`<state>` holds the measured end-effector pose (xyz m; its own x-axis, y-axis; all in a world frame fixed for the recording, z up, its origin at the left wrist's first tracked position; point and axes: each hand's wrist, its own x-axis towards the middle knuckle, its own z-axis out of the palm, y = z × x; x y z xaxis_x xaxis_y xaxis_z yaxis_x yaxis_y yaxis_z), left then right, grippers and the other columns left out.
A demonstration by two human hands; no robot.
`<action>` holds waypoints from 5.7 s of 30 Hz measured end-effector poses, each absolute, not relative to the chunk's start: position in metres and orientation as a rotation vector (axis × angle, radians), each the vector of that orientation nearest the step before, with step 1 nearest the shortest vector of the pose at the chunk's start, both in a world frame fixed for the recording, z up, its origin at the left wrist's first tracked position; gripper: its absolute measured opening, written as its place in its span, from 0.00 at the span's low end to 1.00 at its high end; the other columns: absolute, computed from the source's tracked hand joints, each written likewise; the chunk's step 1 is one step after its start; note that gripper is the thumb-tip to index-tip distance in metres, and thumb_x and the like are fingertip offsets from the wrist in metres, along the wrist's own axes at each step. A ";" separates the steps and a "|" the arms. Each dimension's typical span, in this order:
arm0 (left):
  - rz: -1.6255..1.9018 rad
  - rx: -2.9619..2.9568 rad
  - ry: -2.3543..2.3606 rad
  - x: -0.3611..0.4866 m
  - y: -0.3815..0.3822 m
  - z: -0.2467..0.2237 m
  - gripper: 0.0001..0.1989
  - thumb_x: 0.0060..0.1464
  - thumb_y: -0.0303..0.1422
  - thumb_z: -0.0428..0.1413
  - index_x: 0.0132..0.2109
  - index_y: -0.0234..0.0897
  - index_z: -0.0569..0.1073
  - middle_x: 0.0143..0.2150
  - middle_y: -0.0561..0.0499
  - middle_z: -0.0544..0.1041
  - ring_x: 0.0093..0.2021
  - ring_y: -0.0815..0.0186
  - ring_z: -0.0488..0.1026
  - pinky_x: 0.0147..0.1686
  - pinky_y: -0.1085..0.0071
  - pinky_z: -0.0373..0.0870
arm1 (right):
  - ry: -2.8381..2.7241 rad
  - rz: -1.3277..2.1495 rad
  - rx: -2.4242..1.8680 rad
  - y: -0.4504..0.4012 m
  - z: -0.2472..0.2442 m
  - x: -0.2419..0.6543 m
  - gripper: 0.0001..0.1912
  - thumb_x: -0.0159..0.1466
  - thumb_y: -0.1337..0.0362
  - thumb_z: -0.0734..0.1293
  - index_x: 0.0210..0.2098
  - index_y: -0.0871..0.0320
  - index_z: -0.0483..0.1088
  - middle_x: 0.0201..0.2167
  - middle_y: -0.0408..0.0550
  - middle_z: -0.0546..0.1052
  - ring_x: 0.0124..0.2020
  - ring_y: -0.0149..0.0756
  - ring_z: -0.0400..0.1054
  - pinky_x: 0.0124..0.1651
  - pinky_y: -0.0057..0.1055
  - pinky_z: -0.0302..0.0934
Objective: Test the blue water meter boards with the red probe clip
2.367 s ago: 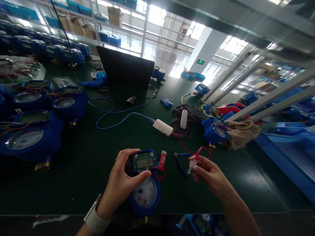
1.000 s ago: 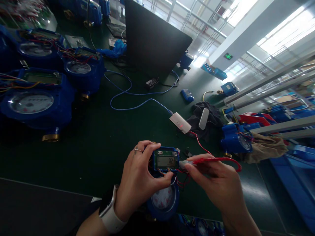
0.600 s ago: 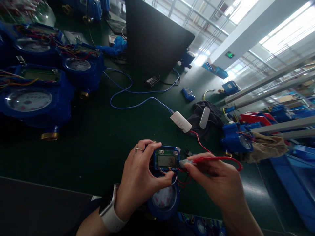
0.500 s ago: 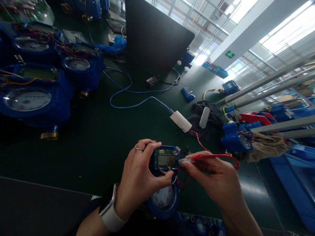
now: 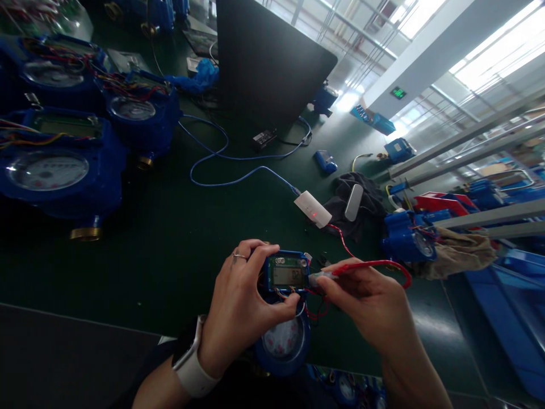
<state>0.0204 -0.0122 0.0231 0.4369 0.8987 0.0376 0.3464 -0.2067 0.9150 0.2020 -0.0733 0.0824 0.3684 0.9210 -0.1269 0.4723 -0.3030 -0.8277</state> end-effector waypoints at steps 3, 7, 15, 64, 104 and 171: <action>0.749 1.769 1.072 0.021 -0.012 0.023 0.27 0.45 0.36 0.64 0.54 0.43 0.68 0.54 0.45 0.68 0.51 0.53 0.70 0.49 0.54 0.70 | -1.231 0.825 -1.918 -0.073 0.082 0.205 0.06 0.55 0.62 0.75 0.29 0.57 0.76 0.25 0.46 0.82 0.23 0.35 0.77 0.24 0.23 0.72; 0.746 1.772 1.069 0.021 -0.012 0.022 0.28 0.46 0.36 0.64 0.55 0.43 0.68 0.55 0.46 0.68 0.52 0.54 0.70 0.49 0.54 0.70 | -1.234 0.854 -1.915 -0.073 0.081 0.207 0.07 0.56 0.61 0.75 0.30 0.57 0.77 0.26 0.48 0.82 0.24 0.37 0.78 0.25 0.26 0.74; 0.746 1.788 1.074 0.020 -0.012 0.022 0.28 0.45 0.36 0.64 0.55 0.43 0.68 0.55 0.46 0.68 0.52 0.53 0.70 0.49 0.54 0.71 | -1.226 0.892 -1.901 -0.068 0.080 0.208 0.07 0.55 0.61 0.75 0.30 0.57 0.77 0.27 0.48 0.83 0.25 0.39 0.79 0.28 0.28 0.75; 0.719 1.799 1.085 0.020 -0.013 0.026 0.27 0.46 0.36 0.63 0.54 0.43 0.67 0.54 0.45 0.68 0.50 0.53 0.71 0.48 0.53 0.71 | -1.232 0.632 -1.965 -0.076 0.096 0.195 0.03 0.57 0.61 0.73 0.29 0.53 0.77 0.26 0.43 0.80 0.24 0.35 0.75 0.28 0.27 0.74; 0.721 1.813 1.082 0.021 -0.012 0.026 0.27 0.45 0.37 0.64 0.54 0.43 0.68 0.54 0.46 0.69 0.50 0.53 0.72 0.47 0.54 0.72 | -1.243 0.848 -1.881 -0.075 0.079 0.209 0.05 0.56 0.64 0.75 0.30 0.55 0.76 0.25 0.43 0.82 0.24 0.32 0.77 0.25 0.20 0.72; 0.718 1.809 1.079 0.020 -0.012 0.028 0.27 0.46 0.36 0.63 0.54 0.41 0.68 0.53 0.45 0.69 0.49 0.54 0.71 0.48 0.55 0.71 | -1.405 0.740 -1.924 -0.075 0.080 0.208 0.06 0.63 0.60 0.70 0.35 0.56 0.76 0.33 0.49 0.83 0.31 0.39 0.80 0.31 0.29 0.76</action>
<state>0.0201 -0.0124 0.0279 0.4541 0.8902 0.0375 0.3781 -0.2306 0.8966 0.2078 -0.0746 0.0798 0.2717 0.9597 -0.0718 0.6024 -0.2278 -0.7650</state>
